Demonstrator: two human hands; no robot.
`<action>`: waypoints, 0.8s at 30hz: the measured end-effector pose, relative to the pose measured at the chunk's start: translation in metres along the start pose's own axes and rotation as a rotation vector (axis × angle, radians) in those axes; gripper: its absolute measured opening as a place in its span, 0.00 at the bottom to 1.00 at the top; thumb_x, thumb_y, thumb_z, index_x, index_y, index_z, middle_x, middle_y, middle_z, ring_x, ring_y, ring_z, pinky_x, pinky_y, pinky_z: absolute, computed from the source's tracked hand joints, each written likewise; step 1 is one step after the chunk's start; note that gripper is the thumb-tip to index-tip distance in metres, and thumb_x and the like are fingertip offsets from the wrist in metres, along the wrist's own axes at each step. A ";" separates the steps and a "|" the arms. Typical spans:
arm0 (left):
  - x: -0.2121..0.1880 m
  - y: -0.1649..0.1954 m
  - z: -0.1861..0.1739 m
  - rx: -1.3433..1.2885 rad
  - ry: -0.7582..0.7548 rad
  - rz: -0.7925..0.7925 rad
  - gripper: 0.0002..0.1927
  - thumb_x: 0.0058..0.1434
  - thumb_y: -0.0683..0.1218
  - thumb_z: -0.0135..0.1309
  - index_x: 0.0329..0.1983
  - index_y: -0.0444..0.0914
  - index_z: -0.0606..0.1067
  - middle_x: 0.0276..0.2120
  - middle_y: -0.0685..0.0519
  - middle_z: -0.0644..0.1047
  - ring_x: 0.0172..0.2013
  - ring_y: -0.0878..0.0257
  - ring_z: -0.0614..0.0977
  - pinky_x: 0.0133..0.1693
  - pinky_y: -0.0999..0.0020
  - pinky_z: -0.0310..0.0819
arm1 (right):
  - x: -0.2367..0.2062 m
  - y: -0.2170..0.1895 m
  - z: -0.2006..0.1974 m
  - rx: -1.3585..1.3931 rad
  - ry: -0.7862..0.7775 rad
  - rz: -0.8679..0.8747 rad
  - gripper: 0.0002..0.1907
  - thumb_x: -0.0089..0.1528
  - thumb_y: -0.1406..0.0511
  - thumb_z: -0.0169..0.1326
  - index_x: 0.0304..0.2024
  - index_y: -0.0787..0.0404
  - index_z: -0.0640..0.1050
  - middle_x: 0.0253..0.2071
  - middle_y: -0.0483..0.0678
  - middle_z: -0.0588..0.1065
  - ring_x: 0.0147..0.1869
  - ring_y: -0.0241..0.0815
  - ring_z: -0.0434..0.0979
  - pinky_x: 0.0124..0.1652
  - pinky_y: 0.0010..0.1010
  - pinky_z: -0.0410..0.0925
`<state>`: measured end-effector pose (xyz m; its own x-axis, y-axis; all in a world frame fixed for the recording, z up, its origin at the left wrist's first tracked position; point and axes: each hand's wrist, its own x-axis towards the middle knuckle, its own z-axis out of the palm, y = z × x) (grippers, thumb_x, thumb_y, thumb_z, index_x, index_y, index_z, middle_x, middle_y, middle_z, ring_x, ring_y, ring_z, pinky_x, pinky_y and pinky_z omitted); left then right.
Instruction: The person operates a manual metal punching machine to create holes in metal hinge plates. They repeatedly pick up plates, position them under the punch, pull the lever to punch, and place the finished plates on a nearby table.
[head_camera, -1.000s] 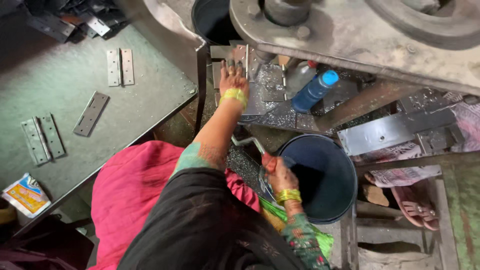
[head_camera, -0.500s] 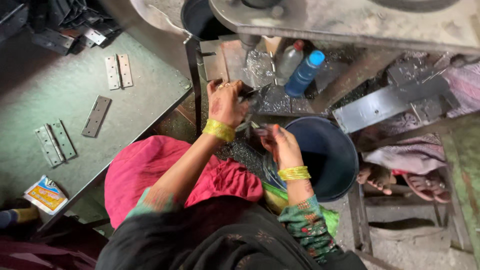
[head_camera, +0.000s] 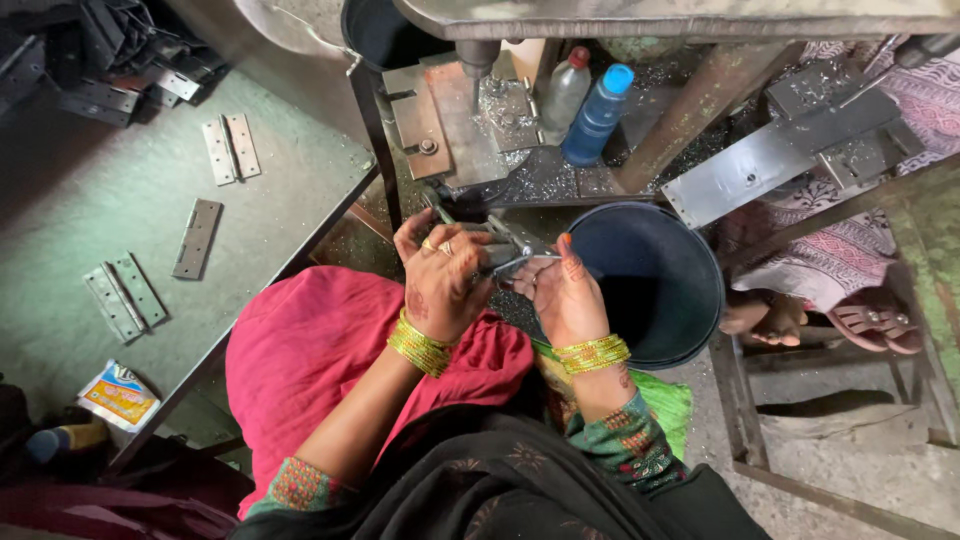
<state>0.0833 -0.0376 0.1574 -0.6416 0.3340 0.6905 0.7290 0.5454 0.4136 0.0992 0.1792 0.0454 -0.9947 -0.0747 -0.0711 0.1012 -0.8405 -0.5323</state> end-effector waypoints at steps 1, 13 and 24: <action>-0.002 0.000 -0.001 0.007 0.009 0.019 0.18 0.48 0.44 0.65 0.42 0.44 0.75 0.48 0.59 0.80 0.54 0.57 0.78 0.66 0.44 0.55 | 0.000 0.001 -0.001 -0.019 0.029 -0.013 0.16 0.71 0.53 0.56 0.51 0.57 0.74 0.42 0.50 0.78 0.47 0.49 0.78 0.49 0.45 0.71; -0.015 0.004 -0.003 0.128 0.036 0.150 0.12 0.51 0.45 0.63 0.37 0.47 0.75 0.49 0.59 0.79 0.55 0.59 0.77 0.65 0.42 0.58 | 0.000 -0.006 0.002 -0.033 0.070 -0.024 0.14 0.66 0.59 0.57 0.49 0.60 0.78 0.53 0.54 0.80 0.56 0.52 0.80 0.57 0.48 0.71; -0.012 -0.007 -0.010 0.203 0.073 0.289 0.15 0.58 0.44 0.59 0.49 0.50 0.78 0.62 0.56 0.74 0.60 0.58 0.74 0.63 0.49 0.63 | -0.015 -0.005 -0.015 -1.002 0.170 -0.324 0.15 0.73 0.61 0.54 0.55 0.65 0.78 0.38 0.48 0.74 0.36 0.41 0.63 0.37 0.32 0.59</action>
<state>0.0882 -0.0534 0.1521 -0.3914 0.4450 0.8055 0.8110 0.5804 0.0735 0.1140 0.1926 0.0362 -0.9690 0.2142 0.1230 -0.1207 0.0239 -0.9924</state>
